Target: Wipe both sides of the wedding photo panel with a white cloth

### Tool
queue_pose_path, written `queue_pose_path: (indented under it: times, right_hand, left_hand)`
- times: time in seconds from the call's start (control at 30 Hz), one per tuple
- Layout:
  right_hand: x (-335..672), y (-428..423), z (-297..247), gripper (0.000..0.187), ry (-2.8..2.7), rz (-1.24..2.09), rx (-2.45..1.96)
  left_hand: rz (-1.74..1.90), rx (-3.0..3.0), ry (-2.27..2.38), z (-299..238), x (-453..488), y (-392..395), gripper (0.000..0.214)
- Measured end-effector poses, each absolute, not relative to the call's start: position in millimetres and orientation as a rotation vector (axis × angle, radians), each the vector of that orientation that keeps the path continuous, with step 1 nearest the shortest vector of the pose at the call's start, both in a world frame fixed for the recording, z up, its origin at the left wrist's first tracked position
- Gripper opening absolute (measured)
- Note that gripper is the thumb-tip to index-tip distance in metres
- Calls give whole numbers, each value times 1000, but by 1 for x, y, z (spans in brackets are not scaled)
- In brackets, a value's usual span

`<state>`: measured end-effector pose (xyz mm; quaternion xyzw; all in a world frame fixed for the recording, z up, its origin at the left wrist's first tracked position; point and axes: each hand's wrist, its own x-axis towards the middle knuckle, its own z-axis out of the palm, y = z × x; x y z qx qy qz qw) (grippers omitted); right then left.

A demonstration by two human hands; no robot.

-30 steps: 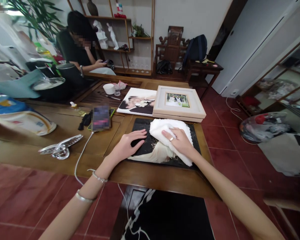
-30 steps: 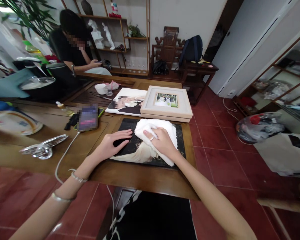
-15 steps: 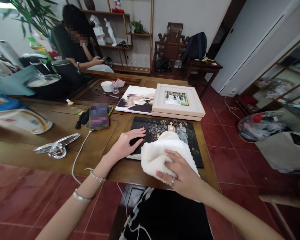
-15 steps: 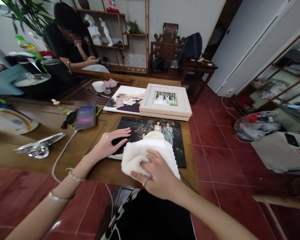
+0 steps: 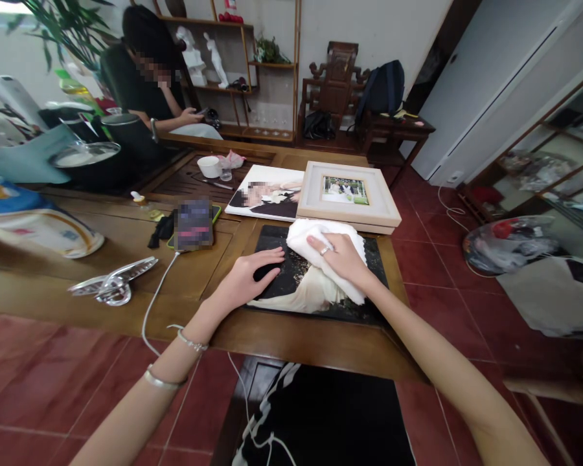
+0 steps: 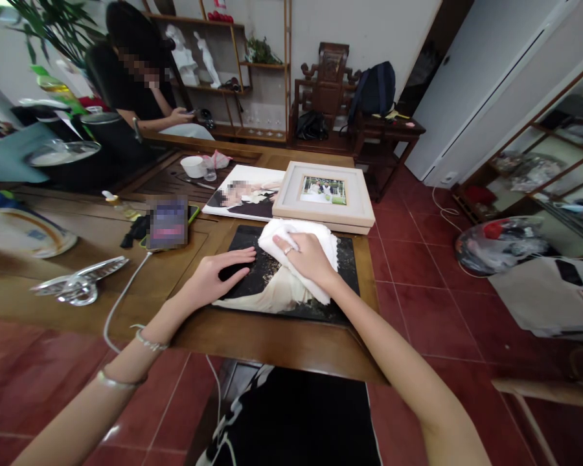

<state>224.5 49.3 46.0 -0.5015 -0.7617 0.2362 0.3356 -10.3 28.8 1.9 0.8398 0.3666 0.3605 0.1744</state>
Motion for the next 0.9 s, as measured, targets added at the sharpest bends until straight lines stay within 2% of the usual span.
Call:
queue_pose_path:
  times: [0.13, 0.33, 0.57, 0.7, 0.9]
  right_hand:
    - [217, 44, 46, 48, -2065, 536, -1282]
    - [216, -13, 51, 43, -2194, 477, -1303]
    - [235, -68, 57, 33, -2287, 639, -1152]
    - [258, -55, 56, 44, -2127, 693, -1334]
    - [276, -7, 49, 50, -1862, 523, -1528]
  left_hand:
    - [1016, 2359, 1058, 2, -11, 28, 28]
    - [996, 2345, 1049, 2, -11, 28, 29]
    - [1006, 2341, 1054, 3, -11, 28, 28]
    - [1016, 2333, 1038, 2, -11, 29, 26]
    - [1000, 2282, 1076, 4, -11, 27, 29]
